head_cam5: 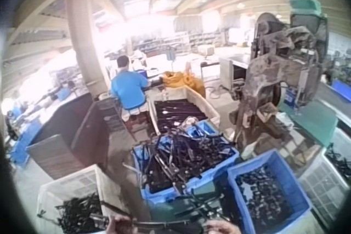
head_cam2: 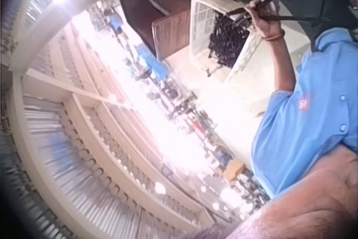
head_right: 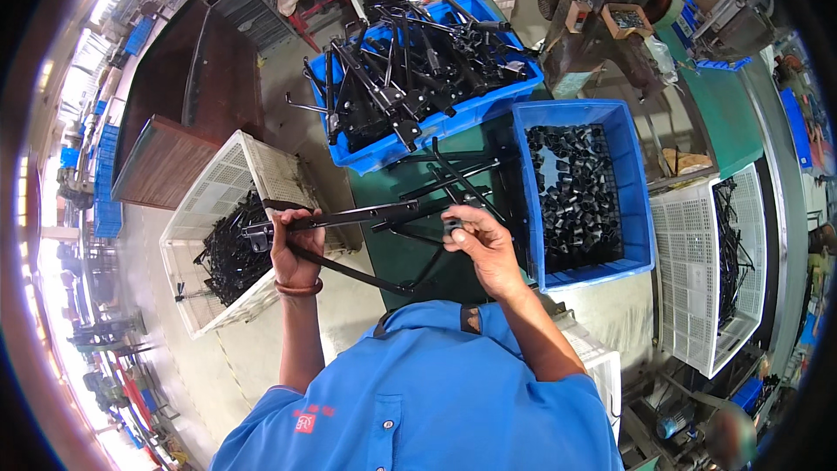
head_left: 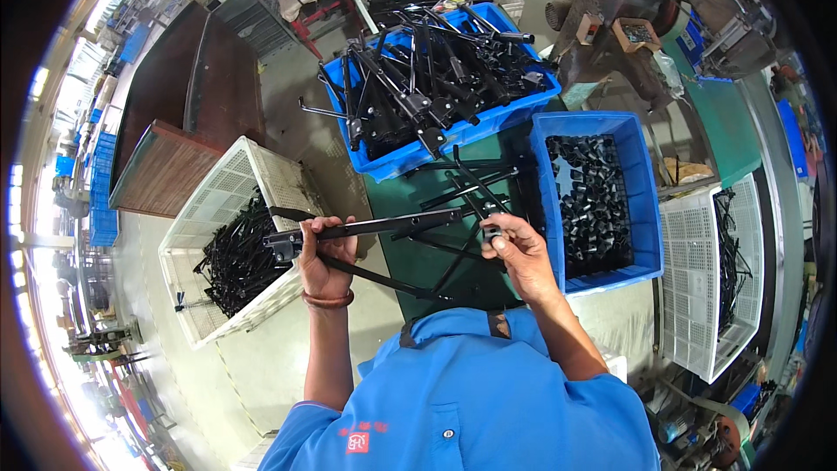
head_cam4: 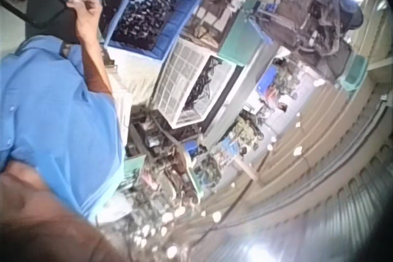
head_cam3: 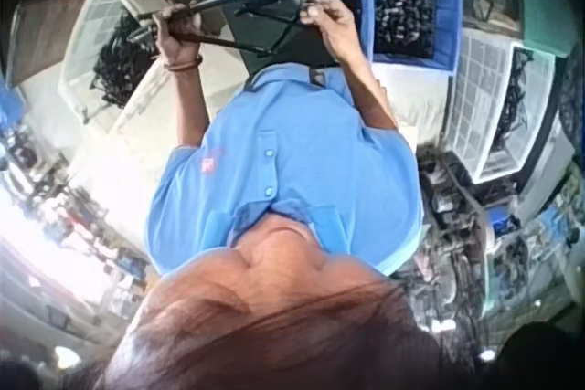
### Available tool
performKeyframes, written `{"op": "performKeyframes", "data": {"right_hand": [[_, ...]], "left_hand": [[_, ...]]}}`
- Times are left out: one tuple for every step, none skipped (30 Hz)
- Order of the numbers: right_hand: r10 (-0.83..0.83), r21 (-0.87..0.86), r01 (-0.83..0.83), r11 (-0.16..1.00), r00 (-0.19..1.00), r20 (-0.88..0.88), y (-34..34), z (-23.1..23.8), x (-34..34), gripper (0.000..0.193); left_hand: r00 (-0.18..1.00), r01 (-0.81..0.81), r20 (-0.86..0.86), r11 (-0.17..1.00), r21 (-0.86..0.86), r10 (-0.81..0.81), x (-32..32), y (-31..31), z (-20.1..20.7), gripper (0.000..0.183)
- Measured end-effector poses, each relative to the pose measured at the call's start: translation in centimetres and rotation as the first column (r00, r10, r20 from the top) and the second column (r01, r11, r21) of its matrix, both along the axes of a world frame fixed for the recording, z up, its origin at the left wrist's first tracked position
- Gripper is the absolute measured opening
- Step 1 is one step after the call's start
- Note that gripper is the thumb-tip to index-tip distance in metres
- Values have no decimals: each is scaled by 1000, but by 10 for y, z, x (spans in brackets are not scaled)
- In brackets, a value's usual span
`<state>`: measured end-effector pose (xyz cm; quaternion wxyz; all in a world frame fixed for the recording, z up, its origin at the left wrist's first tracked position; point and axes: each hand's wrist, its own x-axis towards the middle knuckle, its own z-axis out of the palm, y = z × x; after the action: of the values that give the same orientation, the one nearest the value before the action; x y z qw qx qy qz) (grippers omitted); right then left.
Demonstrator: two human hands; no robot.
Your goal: The person repeatedly picks black metal rods and small black plastic connectors from blue bins, joins them by hand, and places the assembled units into a white basket. The person occasionally transfers larger batches of rods between bins and baskets.
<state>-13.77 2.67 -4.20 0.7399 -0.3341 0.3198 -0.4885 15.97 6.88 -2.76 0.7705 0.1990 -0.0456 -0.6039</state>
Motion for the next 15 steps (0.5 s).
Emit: {"op": "performKeyframes", "data": {"right_hand": [[30,-23,-29,999,999,30,0,-1,-2,27],[19,-57,-18,998,1000,13,1,0,0,27],[7,-91,-7,996,1000,-5,1,2,4,28],[-6,-125,3,992,1000,-22,2,3,5,28],[-14,-119,13,993,1000,-9,3,4,4,29],[-42,-127,39,991,999,-25,4,5,4,29],[-70,-135,64,989,997,-40,5,5,4,29],[-99,-143,90,986,994,-56,6,6,4,29],[-97,-156,85,984,993,-70,7,7,2,27],[-104,-175,85,981,989,-103,7,9,-1,27],[-108,-190,82,978,985,-133,8,9,-2,26],[-112,-205,78,976,980,-163,8,10,-4,26],[-93,-201,55,978,979,-184,8,9,-5,25],[-72,-195,31,980,976,-206,7,7,-7,25],[-51,-188,8,982,973,-227,6,5,-8,24]], "left_hand": [[1000,10,-12,1000,6,-10,-3,3,-2,18],[1000,22,-20,1000,12,-21,-7,4,-1,19],[999,31,-9,999,8,-31,-10,4,0,19],[999,41,2,999,4,-41,-13,3,0,19],[999,50,15,999,-4,-50,-15,3,1,19],[998,55,3,998,-3,-55,-18,3,3,19],[998,60,-9,998,-2,-60,-20,4,5,19],[998,65,-21,998,0,-65,-23,4,6,20],[998,63,-22,998,3,-63,-24,3,6,19],[998,61,4,998,-1,-61,-27,1,7,19],[998,56,34,998,-1,-56,-30,1,10,19],[997,51,63,999,-2,-51,-32,2,12,19],[996,61,59,998,-22,-60,-31,1,13,19],[996,72,55,997,-41,-69,-30,1,15,19],[996,81,51,995,-59,-78,-29,1,16,19]]}}
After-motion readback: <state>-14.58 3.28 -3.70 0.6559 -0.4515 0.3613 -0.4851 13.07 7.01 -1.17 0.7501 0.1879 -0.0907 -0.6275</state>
